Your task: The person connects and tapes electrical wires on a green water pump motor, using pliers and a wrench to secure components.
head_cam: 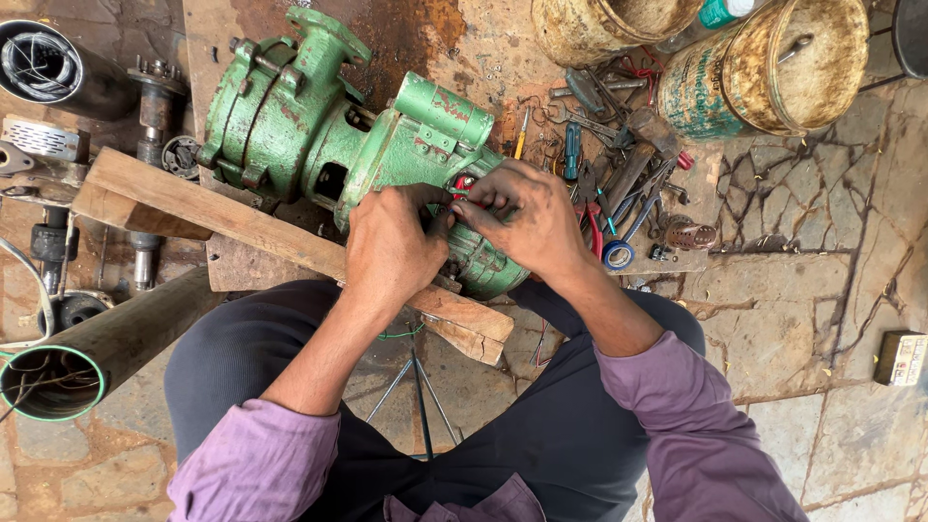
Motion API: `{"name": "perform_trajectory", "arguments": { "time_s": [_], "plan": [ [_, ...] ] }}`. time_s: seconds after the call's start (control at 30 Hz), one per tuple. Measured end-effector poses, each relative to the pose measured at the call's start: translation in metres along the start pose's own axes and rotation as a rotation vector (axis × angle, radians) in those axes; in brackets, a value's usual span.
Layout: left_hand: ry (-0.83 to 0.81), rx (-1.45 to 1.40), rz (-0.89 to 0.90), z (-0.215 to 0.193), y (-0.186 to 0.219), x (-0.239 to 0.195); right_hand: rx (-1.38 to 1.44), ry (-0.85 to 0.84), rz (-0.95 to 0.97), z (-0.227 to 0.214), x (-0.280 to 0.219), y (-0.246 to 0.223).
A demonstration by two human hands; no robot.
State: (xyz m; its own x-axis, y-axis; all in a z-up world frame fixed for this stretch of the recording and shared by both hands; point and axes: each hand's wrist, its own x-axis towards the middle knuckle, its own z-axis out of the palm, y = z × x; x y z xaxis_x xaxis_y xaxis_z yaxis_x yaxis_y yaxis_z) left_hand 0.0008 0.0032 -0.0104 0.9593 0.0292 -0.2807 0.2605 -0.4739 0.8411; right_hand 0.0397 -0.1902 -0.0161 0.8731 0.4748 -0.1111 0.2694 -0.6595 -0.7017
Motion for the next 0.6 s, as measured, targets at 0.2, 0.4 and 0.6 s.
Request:
{"name": "perform_trajectory", "arguments": {
  "time_s": [0.2,0.4,0.6],
  "plan": [
    [-0.014,0.002,-0.012,-0.001,0.000,0.000,-0.091,0.152,-0.130,-0.001,-0.015,-0.013],
    [0.029,0.036,0.041,0.000,-0.001,-0.002,-0.089,0.155,-0.078,0.002,-0.024,-0.017],
    [0.050,0.005,0.072,0.003,-0.005,-0.004,-0.096,0.165,-0.071,0.004,-0.026,-0.017]
  ]
}}
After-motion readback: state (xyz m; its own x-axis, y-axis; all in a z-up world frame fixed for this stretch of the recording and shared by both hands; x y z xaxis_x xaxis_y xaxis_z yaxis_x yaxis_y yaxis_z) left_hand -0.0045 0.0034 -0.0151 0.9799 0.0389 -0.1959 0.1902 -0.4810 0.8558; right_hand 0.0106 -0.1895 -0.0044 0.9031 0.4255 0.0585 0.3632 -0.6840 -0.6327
